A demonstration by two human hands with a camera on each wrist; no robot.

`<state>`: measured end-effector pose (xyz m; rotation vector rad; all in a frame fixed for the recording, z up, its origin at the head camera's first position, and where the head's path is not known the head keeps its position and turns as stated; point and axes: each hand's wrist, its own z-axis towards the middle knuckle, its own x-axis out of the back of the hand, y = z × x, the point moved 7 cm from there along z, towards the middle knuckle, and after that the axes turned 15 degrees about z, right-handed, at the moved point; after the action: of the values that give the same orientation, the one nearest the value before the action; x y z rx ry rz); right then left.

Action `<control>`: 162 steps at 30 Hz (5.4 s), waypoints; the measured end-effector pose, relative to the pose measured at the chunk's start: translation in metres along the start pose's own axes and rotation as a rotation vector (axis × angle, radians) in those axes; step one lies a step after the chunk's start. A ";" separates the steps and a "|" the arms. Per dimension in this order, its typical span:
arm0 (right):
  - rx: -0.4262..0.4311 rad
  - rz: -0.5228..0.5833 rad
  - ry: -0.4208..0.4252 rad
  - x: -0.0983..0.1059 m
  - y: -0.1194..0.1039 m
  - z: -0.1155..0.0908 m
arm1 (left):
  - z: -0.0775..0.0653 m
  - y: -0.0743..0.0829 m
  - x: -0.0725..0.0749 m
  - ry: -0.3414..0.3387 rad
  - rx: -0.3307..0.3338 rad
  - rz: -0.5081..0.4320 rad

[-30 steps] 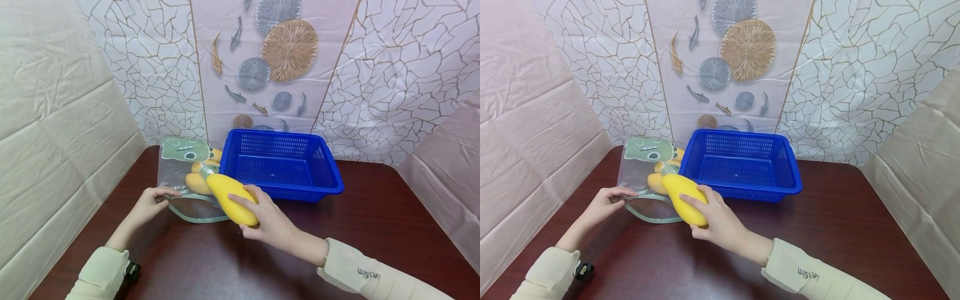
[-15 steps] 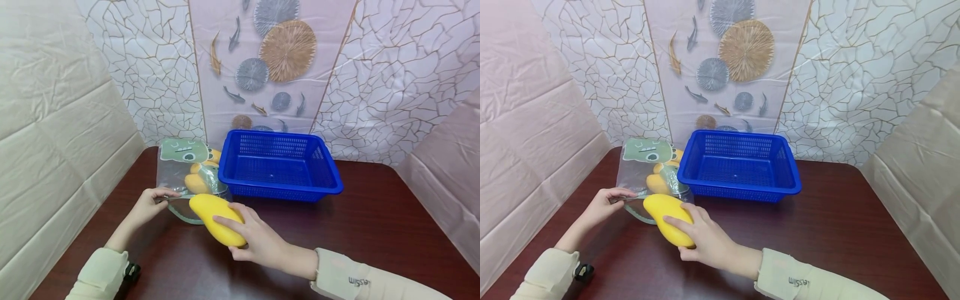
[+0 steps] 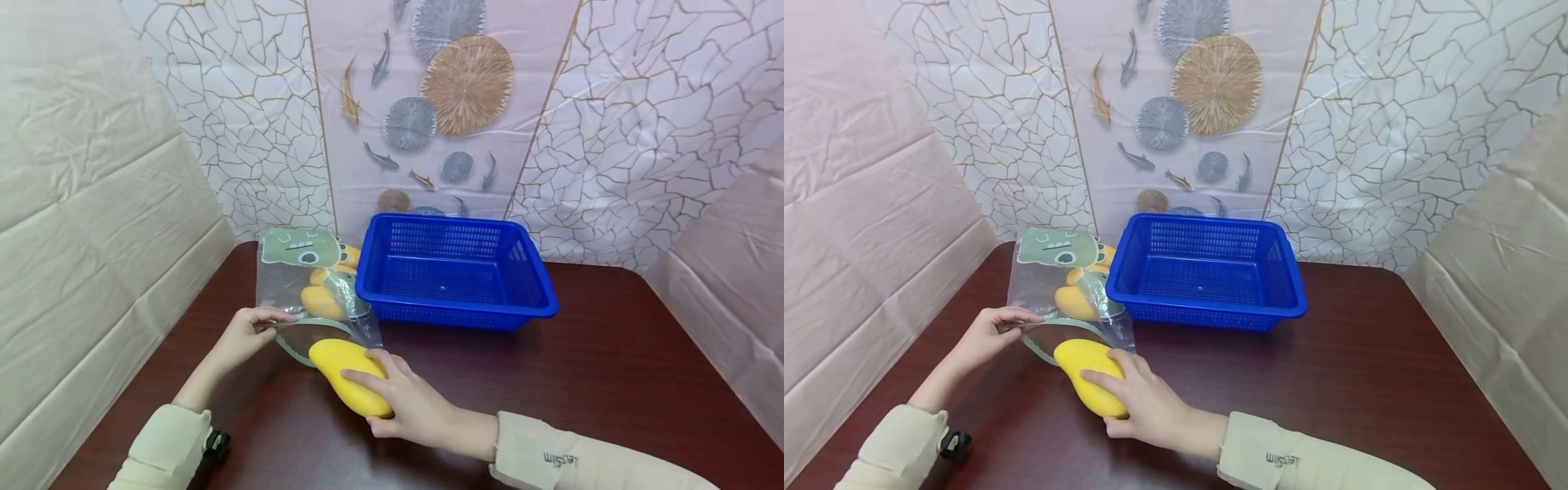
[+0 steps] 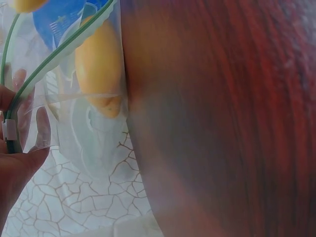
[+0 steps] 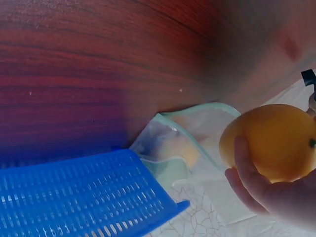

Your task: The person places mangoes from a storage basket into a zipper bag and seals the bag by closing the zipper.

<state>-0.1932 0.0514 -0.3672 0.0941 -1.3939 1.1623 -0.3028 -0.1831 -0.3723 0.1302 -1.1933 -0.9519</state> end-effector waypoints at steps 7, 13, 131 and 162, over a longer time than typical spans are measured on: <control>-0.050 -0.042 -0.047 -0.011 0.011 0.006 | -0.002 0.000 -0.001 0.004 -0.009 -0.004; -0.077 -0.094 -0.077 -0.021 0.011 0.012 | -0.004 -0.002 -0.001 0.003 0.005 -0.011; 0.205 -1.113 0.298 -0.091 0.030 0.150 | -0.013 -0.011 0.017 0.216 0.046 0.235; 0.332 -0.719 0.093 -0.088 0.003 0.102 | -0.029 -0.022 0.020 0.085 0.008 0.287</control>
<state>-0.2453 -0.0644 -0.4106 0.7089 -0.9431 0.7594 -0.2896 -0.2216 -0.3813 0.0053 -1.1028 -0.6834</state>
